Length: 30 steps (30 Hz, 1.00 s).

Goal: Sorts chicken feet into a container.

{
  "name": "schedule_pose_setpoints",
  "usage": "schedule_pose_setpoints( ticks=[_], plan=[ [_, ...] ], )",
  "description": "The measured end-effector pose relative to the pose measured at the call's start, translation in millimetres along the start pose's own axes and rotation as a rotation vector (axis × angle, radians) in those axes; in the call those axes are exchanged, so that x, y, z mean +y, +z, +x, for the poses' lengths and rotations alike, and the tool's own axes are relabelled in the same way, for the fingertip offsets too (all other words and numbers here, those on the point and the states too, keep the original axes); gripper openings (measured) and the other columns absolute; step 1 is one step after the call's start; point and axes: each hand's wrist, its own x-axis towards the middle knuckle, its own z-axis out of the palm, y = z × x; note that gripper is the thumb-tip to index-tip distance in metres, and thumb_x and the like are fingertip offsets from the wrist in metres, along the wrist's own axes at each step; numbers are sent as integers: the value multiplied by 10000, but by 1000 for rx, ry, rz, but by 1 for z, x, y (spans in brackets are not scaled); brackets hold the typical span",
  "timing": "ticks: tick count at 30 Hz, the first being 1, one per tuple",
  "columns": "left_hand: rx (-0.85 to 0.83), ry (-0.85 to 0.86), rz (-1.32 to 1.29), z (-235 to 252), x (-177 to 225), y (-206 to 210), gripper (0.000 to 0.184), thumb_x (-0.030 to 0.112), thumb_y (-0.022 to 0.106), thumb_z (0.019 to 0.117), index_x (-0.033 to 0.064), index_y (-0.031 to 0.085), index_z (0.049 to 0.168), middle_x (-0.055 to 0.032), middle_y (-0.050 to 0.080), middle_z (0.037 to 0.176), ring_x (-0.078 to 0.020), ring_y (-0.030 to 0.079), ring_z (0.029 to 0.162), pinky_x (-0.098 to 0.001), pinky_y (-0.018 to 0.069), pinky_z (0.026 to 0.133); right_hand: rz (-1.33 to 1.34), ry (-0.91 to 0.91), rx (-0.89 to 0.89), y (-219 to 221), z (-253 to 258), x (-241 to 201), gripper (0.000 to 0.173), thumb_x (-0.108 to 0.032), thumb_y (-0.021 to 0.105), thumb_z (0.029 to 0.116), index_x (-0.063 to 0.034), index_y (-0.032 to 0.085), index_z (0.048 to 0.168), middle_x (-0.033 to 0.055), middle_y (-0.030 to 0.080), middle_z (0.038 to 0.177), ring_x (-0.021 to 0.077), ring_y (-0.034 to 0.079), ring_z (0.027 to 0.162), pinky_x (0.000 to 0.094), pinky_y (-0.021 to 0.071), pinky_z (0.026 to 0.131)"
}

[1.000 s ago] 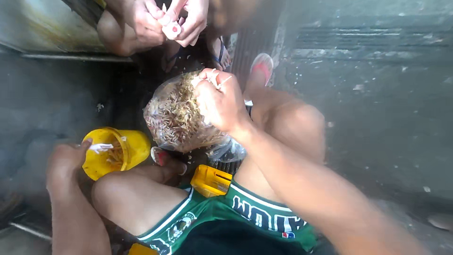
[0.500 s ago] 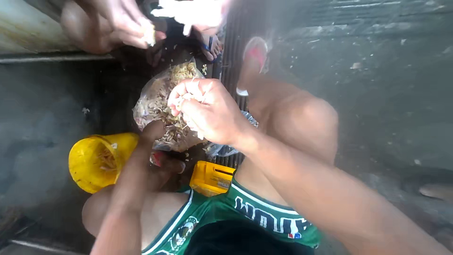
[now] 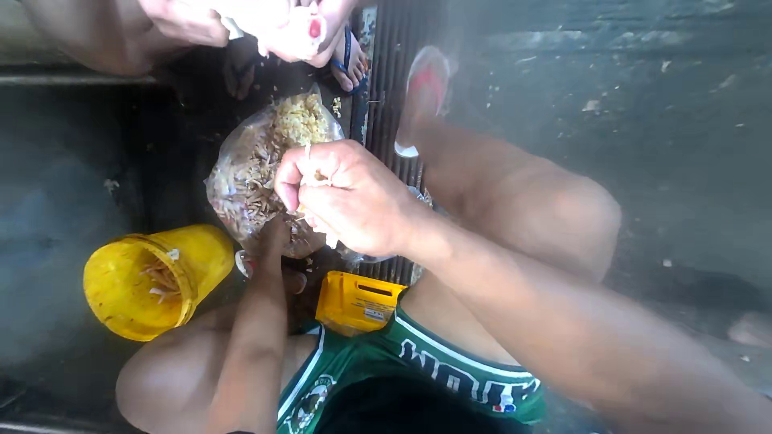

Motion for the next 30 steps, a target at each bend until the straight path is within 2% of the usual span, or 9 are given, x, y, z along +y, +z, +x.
schedule_pose_setpoints(
  ticks=[4, 9, 12, 14, 16, 18, 21, 26, 30],
  plan=[
    [-63, 15, -24, 13, -26, -10, 406, 402, 516, 1062, 73, 672, 1241, -221, 693, 1178, -418, 673, 1079, -660, 519, 916, 53, 94, 19, 4, 4, 4, 227, -55, 429, 963, -79, 648, 907, 2, 534, 648, 101, 506, 505, 274, 450, 459],
    [-69, 0, 59, -35, -28, -90, 438, 342, 535, 1059, -72, 679, 1046, -297, 678, 1076, -459, 667, 1039, -667, 513, 897, 100, 190, 34, 11, 4, 7, 203, -104, 457, 945, -84, 658, 922, 12, 549, 658, 106, 488, 488, 276, 429, 444],
    [44, 98, -77, -66, -36, -138, 414, 326, 548, 1063, -71, 667, 1073, -281, 672, 1054, -437, 660, 1022, -652, 513, 911, 100, 245, 27, 15, 3, 10, 200, -149, 486, 992, -64, 662, 951, 32, 568, 675, 113, 498, 487, 274, 445, 445],
    [161, 137, -208, -103, -26, -169, 355, 309, 565, 1063, -24, 664, 1135, -229, 683, 1019, -383, 680, 945, -620, 548, 866, 46, 278, 23, 19, 2, 11, 246, -232, 502, 1026, -65, 676, 975, 46, 591, 696, 132, 530, 505, 293, 476, 463],
    [297, 158, -313, -141, -11, -188, 314, 338, 564, 1065, 48, 654, 1144, -154, 683, 879, -299, 671, 739, -541, 574, 687, -25, 304, 41, 26, -4, 16, 384, -407, 497, 1061, -82, 690, 990, 74, 589, 690, 157, 518, 486, 310, 460, 447],
    [431, 209, -414, -167, 3, -194, 283, 351, 602, 1048, 86, 654, 1132, -95, 675, 818, -233, 644, 657, -481, 567, 616, -71, 331, 44, 33, -6, 19, 510, -547, 463, 1058, -95, 688, 993, 76, 587, 711, 161, 516, 506, 316, 465, 466],
    [642, 319, -462, -189, 24, -177, 243, 328, 663, 1006, 98, 670, 1085, -26, 664, 759, -152, 636, 628, -405, 569, 595, -112, 356, 8, 42, 2, 28, 578, -601, 444, 1044, -73, 674, 1003, 77, 603, 747, 174, 573, 580, 350, 529, 563],
    [1030, 636, -183, -191, 60, -127, 192, 258, 687, 943, 69, 706, 914, -57, 694, 723, -199, 693, 635, -409, 587, 583, -201, 359, 95, 45, 3, 44, 479, -505, 563, 1031, -48, 707, 1037, 112, 696, 894, 212, 680, 835, 457, 567, 795],
    [830, 733, -422, -198, 50, -133, 246, 320, 659, 976, 99, 755, 1028, 7, 711, 754, -82, 657, 632, -308, 588, 603, -304, 309, 62, 38, -1, 40, 353, -378, 566, 1057, -57, 702, 998, 75, 670, 837, 168, 647, 773, 401, 550, 746]
  ],
)
